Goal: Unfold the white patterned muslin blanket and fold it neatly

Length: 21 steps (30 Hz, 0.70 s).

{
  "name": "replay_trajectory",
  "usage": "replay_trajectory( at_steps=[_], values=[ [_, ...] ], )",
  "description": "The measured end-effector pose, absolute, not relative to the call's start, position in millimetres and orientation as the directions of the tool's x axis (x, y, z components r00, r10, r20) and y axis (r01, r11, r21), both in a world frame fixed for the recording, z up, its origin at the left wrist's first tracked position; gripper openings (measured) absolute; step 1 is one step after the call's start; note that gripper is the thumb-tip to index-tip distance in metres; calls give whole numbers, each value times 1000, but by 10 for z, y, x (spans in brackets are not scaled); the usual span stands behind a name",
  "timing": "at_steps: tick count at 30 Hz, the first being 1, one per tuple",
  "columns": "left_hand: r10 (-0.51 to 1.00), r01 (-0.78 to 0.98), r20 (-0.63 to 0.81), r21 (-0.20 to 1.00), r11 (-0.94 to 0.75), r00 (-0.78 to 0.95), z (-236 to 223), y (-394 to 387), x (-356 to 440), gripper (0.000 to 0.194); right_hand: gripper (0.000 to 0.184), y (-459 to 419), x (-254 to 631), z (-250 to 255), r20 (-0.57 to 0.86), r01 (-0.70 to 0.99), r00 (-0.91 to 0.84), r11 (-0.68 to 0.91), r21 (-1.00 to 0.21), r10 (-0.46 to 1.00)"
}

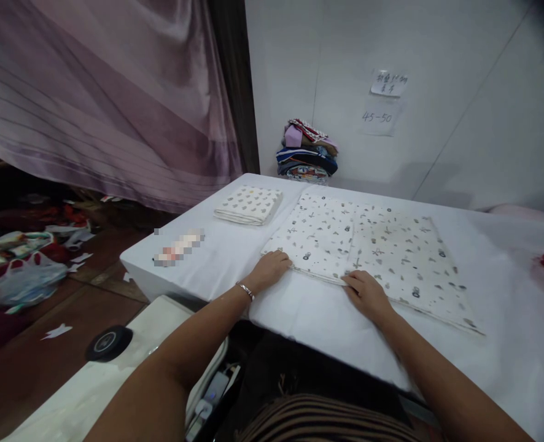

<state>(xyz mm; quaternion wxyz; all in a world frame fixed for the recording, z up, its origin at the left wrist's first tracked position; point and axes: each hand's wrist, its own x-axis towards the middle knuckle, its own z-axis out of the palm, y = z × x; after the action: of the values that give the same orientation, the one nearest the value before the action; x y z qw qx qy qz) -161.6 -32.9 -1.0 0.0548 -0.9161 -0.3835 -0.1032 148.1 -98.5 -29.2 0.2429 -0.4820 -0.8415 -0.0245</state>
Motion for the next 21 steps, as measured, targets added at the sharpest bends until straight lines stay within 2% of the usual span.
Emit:
replay_trajectory(
  at_steps=[4, 9, 13, 16, 21],
  values=[
    [715, 739, 216, -47, -673, 665, 14, -318, -1621, 23, 27, -977, 1468, -286, 431, 818, -413, 534, -213, 803],
    [727, 747, 239, 12, -665, 644, 82, -372, -1450, 18, 24, -955, 1429, -258, 431, 820, -408, 531, -214, 805],
    [629, 639, 280, 68, -766, 725, 95, -455, -950, 25, 20, -899, 1427, -240, 419, 822, -407, 526, -220, 812],
    [565, 571, 262, 62, -819, 782, 81, -526, -492, 22, 17, -859, 1451, -237, 400, 829, -379, 498, -254, 835],
    [633, 641, 215, 38, -767, 744, 6, -520, -112, 22, 15, -838, 1457, -231, 371, 832, -312, 440, -337, 874]
  ],
)
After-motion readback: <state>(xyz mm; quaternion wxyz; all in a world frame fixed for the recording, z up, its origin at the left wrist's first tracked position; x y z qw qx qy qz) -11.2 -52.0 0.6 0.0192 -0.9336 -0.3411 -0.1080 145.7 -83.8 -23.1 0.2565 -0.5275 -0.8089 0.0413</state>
